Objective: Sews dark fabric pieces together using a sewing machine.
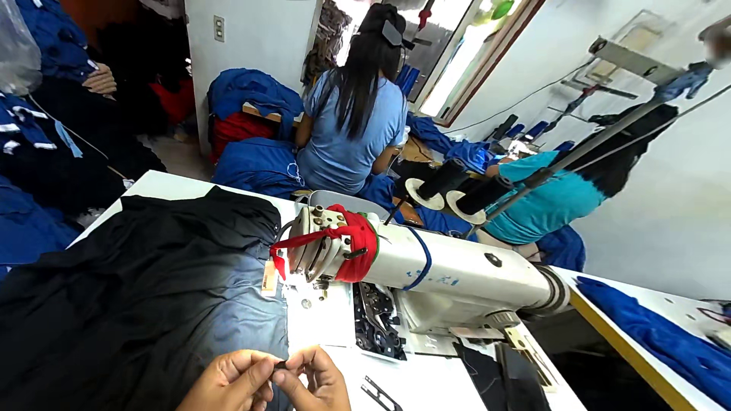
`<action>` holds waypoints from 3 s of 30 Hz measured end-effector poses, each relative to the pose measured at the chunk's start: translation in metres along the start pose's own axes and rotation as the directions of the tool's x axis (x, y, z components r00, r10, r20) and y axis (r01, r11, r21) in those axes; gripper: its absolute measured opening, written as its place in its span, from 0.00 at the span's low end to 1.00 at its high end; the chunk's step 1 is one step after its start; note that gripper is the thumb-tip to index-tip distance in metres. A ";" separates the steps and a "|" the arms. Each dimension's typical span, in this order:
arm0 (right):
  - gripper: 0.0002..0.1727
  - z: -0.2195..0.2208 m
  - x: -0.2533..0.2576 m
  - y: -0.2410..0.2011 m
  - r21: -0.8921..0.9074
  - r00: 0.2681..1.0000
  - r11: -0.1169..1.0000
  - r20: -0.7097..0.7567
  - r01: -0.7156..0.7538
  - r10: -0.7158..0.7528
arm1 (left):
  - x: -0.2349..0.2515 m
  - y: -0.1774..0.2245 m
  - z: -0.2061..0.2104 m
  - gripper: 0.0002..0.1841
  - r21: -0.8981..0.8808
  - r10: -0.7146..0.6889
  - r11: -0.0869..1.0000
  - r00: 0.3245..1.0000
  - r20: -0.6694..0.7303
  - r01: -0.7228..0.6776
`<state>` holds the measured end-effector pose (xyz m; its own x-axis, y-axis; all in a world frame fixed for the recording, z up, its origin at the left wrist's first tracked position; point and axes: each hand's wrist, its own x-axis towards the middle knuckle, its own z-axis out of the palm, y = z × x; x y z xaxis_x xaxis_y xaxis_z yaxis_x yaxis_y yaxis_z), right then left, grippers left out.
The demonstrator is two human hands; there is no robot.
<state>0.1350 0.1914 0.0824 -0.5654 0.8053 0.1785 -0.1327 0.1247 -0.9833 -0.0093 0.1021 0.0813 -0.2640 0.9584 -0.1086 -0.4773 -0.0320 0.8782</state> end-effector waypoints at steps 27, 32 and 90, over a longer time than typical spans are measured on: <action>0.04 -0.008 -0.007 0.004 -0.383 0.990 0.914 -0.004 0.131 -0.143 | 0.004 -0.018 0.016 0.06 0.204 0.123 0.976 0.961 -0.248 -0.073; 0.04 -0.006 -0.005 0.005 -0.393 0.990 0.912 -0.021 0.119 -0.138 | 0.005 -0.020 0.016 0.06 0.204 0.121 0.976 0.960 -0.251 -0.070; 0.24 -0.009 0.066 0.049 -0.973 0.984 0.200 0.138 0.114 0.114 | 0.079 -0.046 -0.039 0.28 0.961 0.327 -0.166 0.907 0.265 -0.221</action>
<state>0.0986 0.2563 0.0459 -0.6841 0.7262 0.0681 0.7015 0.6806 -0.2115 -0.0405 0.1684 0.0139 -0.1728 0.9342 0.3120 0.9432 0.0658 0.3256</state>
